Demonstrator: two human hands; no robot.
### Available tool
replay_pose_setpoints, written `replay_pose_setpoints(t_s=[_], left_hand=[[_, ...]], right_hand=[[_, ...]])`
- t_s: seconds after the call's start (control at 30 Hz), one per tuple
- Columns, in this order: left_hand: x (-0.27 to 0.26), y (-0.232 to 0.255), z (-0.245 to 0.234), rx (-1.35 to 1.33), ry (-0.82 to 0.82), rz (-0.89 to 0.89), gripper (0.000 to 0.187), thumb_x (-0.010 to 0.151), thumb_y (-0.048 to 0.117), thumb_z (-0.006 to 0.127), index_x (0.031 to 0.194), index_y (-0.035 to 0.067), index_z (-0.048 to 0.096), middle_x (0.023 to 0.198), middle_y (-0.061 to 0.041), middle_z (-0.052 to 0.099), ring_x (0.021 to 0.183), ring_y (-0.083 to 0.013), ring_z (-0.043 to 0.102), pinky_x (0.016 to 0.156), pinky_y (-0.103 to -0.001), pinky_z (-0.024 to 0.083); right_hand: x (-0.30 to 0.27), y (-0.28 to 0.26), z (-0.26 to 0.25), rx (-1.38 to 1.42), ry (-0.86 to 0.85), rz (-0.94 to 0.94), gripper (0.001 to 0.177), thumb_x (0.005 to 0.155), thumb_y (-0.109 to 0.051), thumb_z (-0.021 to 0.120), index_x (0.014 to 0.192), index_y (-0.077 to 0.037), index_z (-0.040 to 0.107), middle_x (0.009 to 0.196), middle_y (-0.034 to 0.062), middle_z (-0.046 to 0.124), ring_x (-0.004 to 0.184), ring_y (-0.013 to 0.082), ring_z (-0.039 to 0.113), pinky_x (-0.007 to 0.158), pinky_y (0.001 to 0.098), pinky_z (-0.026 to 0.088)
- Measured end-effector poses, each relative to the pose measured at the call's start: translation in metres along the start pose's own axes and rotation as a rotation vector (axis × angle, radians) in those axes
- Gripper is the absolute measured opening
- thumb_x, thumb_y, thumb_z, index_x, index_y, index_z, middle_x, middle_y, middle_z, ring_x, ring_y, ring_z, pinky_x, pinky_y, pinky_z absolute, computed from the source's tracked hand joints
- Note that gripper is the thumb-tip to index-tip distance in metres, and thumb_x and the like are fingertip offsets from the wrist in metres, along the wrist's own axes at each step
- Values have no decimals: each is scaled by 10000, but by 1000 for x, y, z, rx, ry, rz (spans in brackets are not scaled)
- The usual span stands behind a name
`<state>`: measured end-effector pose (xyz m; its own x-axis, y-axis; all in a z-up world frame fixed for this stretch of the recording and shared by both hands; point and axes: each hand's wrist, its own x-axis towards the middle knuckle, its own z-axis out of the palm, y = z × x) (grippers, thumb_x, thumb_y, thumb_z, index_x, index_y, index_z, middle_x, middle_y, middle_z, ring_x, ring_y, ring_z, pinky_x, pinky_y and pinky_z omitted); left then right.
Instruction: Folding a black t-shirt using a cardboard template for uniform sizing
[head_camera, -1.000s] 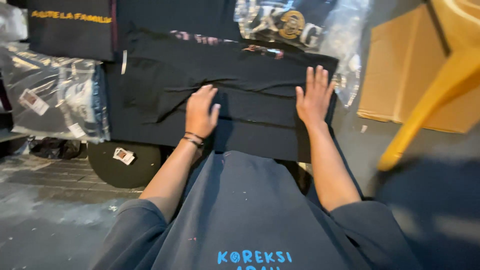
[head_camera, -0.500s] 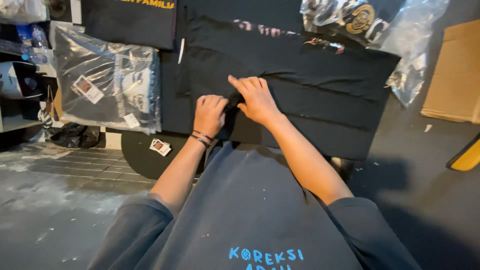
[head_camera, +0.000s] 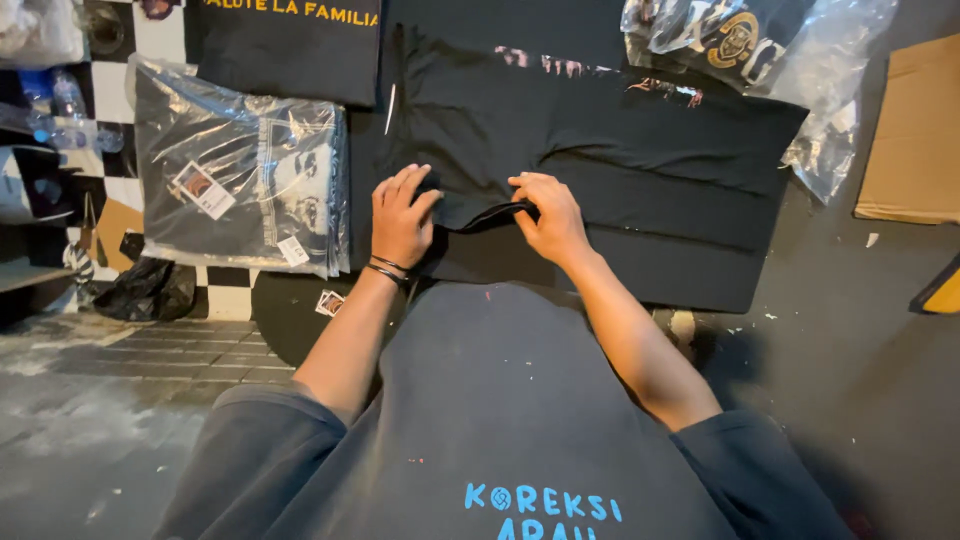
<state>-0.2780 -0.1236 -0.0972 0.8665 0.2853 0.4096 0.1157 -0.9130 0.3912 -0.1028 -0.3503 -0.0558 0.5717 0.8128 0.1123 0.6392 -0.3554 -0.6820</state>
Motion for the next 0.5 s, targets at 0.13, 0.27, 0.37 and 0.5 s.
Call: replay_pose_setpoints(t_s=[0.13,0.27,0.37,0.5], left_hand=[[17,-8,-14,-249,-94,1,241,870,10,636,1069,142,668,1375,-32,670,1385,-235,554,1162,-452,345],[20,-30,-3,-359,-233,-57,234,925,7,612,1108,148,649,1178,-24,746,1212,-191,674,1217,-447,324],[28,-49,8,-354,-273,-101,169,972,64,610,1108,161,635,1063,-27,758,1127,-224,715,1189,-422,382],[84,-24,-28,-462,-316,-328,167,981,74,595,1077,192,664,807,-134,729,861,-428,713,833,-555,526]], right_hand=[[1,-6,3,22,-2,5,257,781,8,793,933,-117,628,1252,53,732,1302,284,605,1106,447,431],[-5,14,12,71,-14,72,266,803,-39,790,977,-166,634,1186,-1,753,1249,234,649,1119,426,425],[5,21,10,108,-30,150,244,825,-64,786,999,-178,658,1039,18,768,1105,258,698,1026,424,477],[27,38,3,351,-34,282,257,836,-6,729,1026,-177,703,804,25,742,821,202,715,831,365,523]])
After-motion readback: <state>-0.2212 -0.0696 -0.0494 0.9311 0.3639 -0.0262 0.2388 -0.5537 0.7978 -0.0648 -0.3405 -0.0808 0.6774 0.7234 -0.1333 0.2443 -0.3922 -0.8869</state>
